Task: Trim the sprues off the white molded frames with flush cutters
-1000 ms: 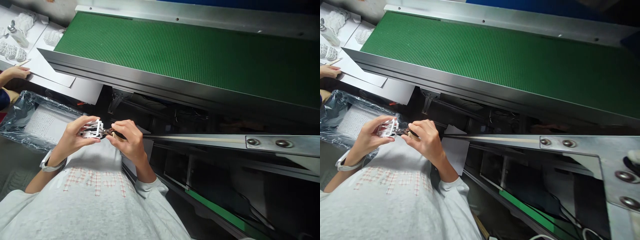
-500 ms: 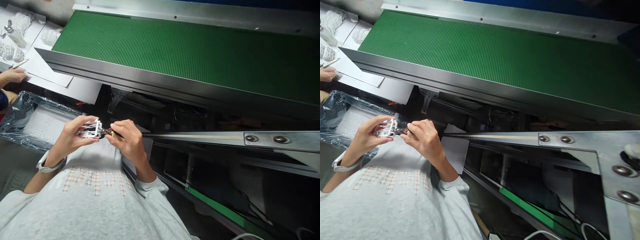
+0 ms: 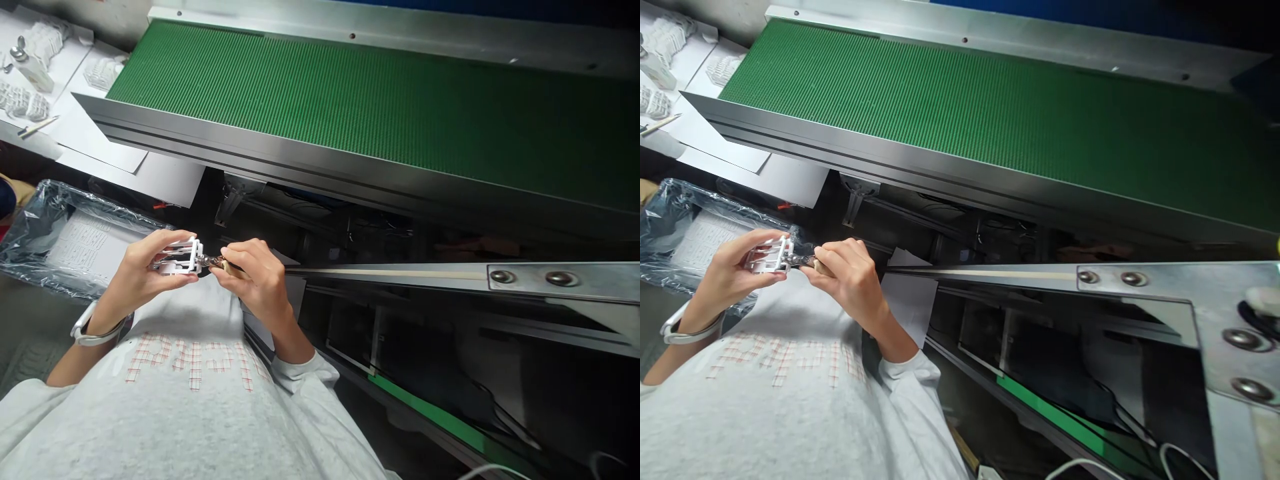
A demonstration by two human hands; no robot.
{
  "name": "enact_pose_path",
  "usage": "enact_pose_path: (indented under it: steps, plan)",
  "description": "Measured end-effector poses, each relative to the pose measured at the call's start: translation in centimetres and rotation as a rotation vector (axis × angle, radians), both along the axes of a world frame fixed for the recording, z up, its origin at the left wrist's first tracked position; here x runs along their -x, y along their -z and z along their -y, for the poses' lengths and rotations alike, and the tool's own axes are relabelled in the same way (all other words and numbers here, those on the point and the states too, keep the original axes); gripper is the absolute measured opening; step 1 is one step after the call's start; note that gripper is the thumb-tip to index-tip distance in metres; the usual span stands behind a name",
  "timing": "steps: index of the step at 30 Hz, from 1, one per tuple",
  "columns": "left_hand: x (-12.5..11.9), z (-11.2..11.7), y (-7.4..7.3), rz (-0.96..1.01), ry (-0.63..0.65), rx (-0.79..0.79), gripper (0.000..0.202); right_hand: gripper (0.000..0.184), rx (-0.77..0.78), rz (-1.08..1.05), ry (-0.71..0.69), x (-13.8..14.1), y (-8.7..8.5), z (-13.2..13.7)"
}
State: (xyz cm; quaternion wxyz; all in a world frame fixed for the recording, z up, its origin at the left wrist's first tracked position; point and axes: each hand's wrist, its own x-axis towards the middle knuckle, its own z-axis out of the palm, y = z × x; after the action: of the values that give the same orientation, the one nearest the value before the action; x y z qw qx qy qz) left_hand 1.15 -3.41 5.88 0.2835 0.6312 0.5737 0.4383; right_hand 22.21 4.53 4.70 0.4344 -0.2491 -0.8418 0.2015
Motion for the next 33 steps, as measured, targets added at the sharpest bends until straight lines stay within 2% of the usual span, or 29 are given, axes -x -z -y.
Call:
enact_pose_path:
  steps: [6,10,13,16,18,21,24,26,28,31,33]
  plan:
    - [0.1,0.2,-0.3,0.029,-0.005,0.017,0.045,0.020,0.036,0.039,0.001,0.3,0.3,0.2]
    - [0.2,0.2,-0.2,0.095,0.016,0.031,0.046,0.014,0.162,-0.122,-0.037,0.3,0.5,0.4]
    - [0.5,0.2,0.0,0.139,-0.007,0.028,0.054,0.010,0.255,-0.146,0.019,0.2,0.6,0.2]
    - [0.4,0.2,0.1,0.137,0.002,0.011,0.068,0.012,0.186,-0.059,0.094,0.0,0.7,0.0]
    - [0.2,0.3,0.1,0.099,0.018,-0.055,0.062,0.015,0.107,-0.005,0.125,0.1,0.8,0.1]
    - [-0.2,0.3,0.2,-0.021,0.045,-0.268,0.048,0.018,0.028,0.014,0.142,0.3,0.7,0.3]
    - [-0.1,0.2,0.5,-0.211,0.122,-0.433,0.041,0.018,0.058,0.014,0.133,0.3,0.7,0.6]
    - [0.3,0.2,1.0,-0.332,0.134,-0.438,0.037,0.017,0.114,0.013,0.130,0.1,0.7,0.6]
    - [0.8,0.1,1.5,-0.402,0.042,-0.393,0.037,0.016,0.158,0.009,0.140,-0.2,0.8,0.6]
    - [1.0,-0.1,2.0,-0.388,-0.165,-0.339,0.045,0.016,0.158,0.026,0.176,-0.3,0.9,0.7]
    - [0.8,-0.2,2.1,-0.354,-0.208,-0.342,0.048,0.016,0.134,0.042,0.194,-0.2,0.9,0.8]
